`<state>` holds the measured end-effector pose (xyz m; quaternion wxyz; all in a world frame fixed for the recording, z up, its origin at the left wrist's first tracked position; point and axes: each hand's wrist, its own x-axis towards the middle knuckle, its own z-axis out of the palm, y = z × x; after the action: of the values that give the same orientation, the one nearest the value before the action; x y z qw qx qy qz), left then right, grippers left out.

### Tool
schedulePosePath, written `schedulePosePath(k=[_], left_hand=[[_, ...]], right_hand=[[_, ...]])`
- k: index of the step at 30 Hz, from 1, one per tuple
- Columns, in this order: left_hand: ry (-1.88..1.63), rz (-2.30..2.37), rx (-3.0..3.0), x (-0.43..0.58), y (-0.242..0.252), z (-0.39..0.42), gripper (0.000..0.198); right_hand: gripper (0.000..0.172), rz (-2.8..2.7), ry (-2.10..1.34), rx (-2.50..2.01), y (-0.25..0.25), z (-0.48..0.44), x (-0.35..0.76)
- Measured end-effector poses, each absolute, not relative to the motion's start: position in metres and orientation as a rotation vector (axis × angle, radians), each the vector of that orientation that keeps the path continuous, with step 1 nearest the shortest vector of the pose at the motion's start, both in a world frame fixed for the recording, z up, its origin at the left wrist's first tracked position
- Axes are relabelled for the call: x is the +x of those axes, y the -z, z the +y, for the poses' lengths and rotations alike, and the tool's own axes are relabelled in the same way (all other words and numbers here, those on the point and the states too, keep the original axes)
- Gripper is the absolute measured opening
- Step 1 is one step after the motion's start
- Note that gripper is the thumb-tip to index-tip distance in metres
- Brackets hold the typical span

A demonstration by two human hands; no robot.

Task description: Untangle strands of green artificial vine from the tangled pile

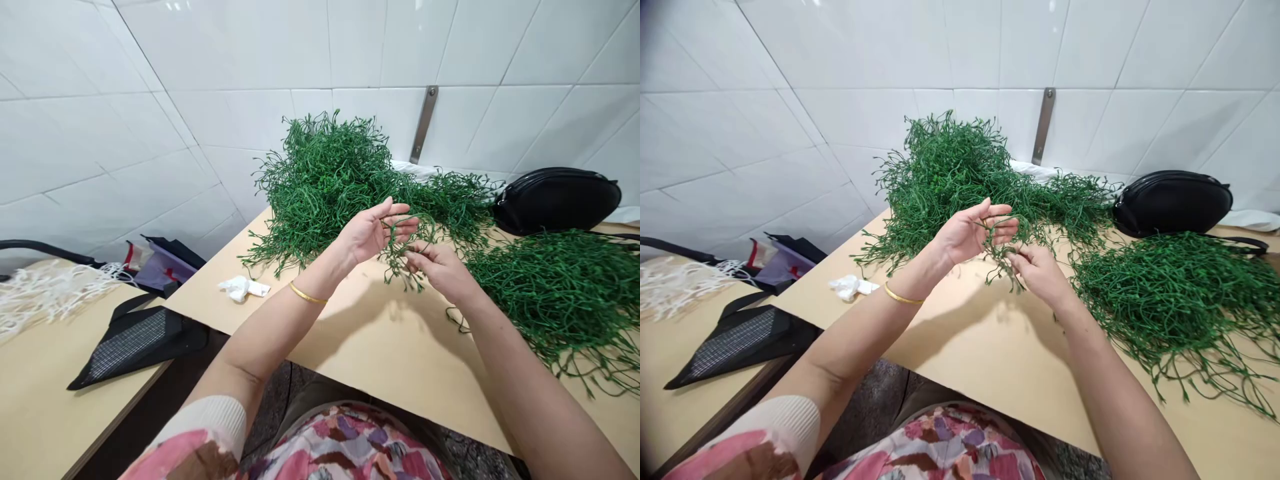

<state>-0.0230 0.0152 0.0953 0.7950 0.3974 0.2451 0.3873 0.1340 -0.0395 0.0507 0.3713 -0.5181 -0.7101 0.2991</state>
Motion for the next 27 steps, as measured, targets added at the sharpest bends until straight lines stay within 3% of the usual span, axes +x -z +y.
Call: schedulePosePath(k=[5, 11, 15, 18, 24, 27], left_hand=[[-0.678, 0.607, 0.924, -0.022, -0.073, 0.023, 0.035], [-0.663, 0.615, 0.882, -0.018, -0.032, 0.022, 0.021], [-0.679, 0.635, 0.963, -0.011, -0.024, 0.016, 0.031], [-0.730, 0.650, 1.107, -0.008, -0.020, 0.014, 0.026], [-0.854, 0.735, 1.226, -0.009, -0.013, 0.016, 0.024], [-0.980, 0.768, 1.327, -0.008, -0.011, 0.016, 0.019]], right_hand=[[0.031, -1.520, -1.161, -1.168, -0.043, -0.040, 0.137], [0.032, -1.256, -1.198, -1.239, -0.017, -0.038, 0.148], [0.036, -1.142, -1.254, -1.293, -0.009, -0.035, 0.147], [0.035, -1.119, -1.344, -1.298, -0.004, -0.035, 0.142], [0.023, -1.273, -1.045, -1.324, -0.005, -0.040, 0.136], [0.031, -1.310, -0.973, -1.266, -0.007, -0.042, 0.134]])
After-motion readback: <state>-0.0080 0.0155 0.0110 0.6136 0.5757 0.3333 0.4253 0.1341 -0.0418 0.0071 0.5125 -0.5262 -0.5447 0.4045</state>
